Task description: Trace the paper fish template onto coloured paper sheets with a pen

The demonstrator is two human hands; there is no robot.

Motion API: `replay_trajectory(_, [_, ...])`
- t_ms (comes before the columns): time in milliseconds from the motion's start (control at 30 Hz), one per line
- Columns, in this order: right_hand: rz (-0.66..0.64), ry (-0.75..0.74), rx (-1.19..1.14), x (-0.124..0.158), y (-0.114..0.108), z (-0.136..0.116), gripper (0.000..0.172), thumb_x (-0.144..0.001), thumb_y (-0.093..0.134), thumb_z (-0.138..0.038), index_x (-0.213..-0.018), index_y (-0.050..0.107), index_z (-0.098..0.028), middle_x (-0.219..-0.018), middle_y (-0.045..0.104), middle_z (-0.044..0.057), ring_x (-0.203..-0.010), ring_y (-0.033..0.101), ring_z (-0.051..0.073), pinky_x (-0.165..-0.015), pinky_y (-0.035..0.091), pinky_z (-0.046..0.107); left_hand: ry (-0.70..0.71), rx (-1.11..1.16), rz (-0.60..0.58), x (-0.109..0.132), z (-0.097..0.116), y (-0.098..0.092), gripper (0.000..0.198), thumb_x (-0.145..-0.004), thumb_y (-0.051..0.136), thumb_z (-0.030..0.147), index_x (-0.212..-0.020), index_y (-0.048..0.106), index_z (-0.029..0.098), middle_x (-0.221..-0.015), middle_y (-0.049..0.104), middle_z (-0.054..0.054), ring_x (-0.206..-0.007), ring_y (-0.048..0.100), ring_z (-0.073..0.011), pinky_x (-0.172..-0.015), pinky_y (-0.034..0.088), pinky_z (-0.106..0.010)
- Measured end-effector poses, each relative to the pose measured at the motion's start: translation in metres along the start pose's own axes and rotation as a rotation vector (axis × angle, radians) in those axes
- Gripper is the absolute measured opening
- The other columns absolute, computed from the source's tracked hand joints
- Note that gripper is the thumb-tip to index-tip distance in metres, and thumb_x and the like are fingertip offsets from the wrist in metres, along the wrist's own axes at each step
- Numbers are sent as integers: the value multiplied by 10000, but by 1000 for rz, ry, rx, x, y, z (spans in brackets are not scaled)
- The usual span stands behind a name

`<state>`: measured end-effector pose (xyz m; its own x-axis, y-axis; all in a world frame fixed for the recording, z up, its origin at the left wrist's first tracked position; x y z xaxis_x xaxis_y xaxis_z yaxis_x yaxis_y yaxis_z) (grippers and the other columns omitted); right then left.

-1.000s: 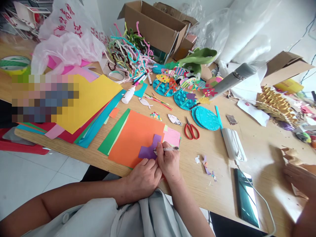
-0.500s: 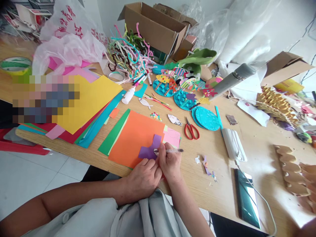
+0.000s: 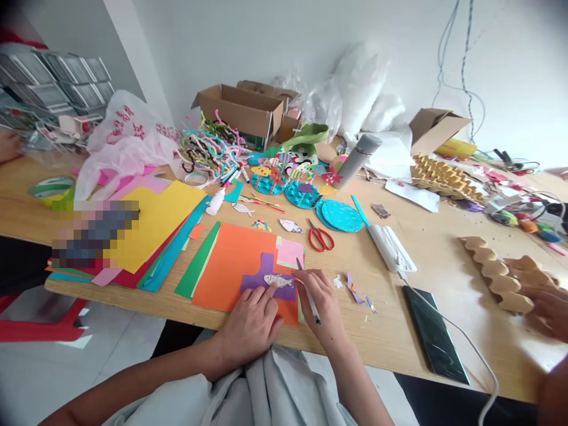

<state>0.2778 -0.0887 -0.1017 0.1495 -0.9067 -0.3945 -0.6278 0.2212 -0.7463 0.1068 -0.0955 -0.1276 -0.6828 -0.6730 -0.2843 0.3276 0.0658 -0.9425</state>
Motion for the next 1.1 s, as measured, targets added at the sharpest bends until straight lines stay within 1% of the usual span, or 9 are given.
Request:
replay_trajectory(167, [80,-9,-30,13,3,7,241,-915,482,-170,-1124,582,-237,-938,624,68,-934,557,220,-773,469,357,-1,-11,42,2,2,-2,213,-894,510,314,-961,581,124,-1370,494,-140,-1014,514,-278,-784,456,-422])
replay_trajectory(333, [130,-22,-17,15,3,5,234,-916,472,-182,-1114,582,-241,-952,630,75,-944,562,230,-777,475,368,22,-18,108,4,3,-2,164,-897,496,277,-947,563,136,-1336,523,-126,-1031,520,-285,-807,472,-435])
replay_trajectory(467, [70,-89,35,14,3,4,272,-907,459,-147,-1146,562,-227,-967,646,83,-959,553,240,-785,470,376,21,28,195,6,3,-2,142,-901,478,252,-970,538,143,-1245,569,-131,-1051,521,-289,-839,478,-450])
replay_trajectory(567, [-18,-106,112,13,4,6,289,-884,455,-98,-1126,569,-206,-1000,649,95,-973,535,248,-794,449,385,-23,78,271,10,0,-6,98,-903,467,234,-942,516,160,-1078,609,-122,-1030,535,-275,-870,479,-447])
replay_trajectory(667, [-79,-105,183,11,3,7,311,-868,453,-68,-1122,578,-197,-1006,657,96,-994,519,256,-804,419,391,-76,78,317,15,-6,-11,65,-911,456,227,-910,491,172,-1023,603,-118,-1024,545,-268,-884,483,-447])
replay_trajectory(767, [-119,-115,218,9,3,7,341,-858,452,-52,-1143,574,-195,-1004,667,89,-1007,510,256,-817,393,387,-86,50,312,19,-12,-13,51,-914,452,221,-915,480,178,-1035,599,-120,-1062,541,-273,-907,480,-456])
replay_trajectory(867, [-144,-122,264,8,4,7,324,-845,456,-41,-1100,593,-185,-975,678,91,-1003,511,260,-808,373,379,-91,21,253,22,-17,-8,56,-914,454,225,-925,479,177,-1011,604,-115,-1035,555,-269,-887,494,-449])
replay_trajectory(967, [-151,-136,297,7,4,7,304,-831,462,-27,-1050,605,-181,-934,685,90,-993,514,264,-784,363,371,-119,-9,195,25,-19,-3,70,-917,451,231,-942,484,175,-980,609,-104,-1000,568,-261,-861,503,-444])
replay_trajectory(1100, [-131,-186,294,6,3,6,289,-842,459,-35,-1037,602,-193,-894,675,86,-963,510,270,-760,366,376,-136,-18,179,25,-19,0,67,-915,449,219,-951,488,179,-980,608,-94,-1006,569,-252,-870,494,-434])
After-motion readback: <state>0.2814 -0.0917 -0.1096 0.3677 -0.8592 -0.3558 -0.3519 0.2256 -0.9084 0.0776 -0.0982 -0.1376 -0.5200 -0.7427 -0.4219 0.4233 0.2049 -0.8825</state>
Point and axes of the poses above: each hand's wrist, its own x-axis away from the middle knuckle, its own y-axis out of the palm, z = x × y, the point moved 2 cm from there along -x, towards the middle knuckle
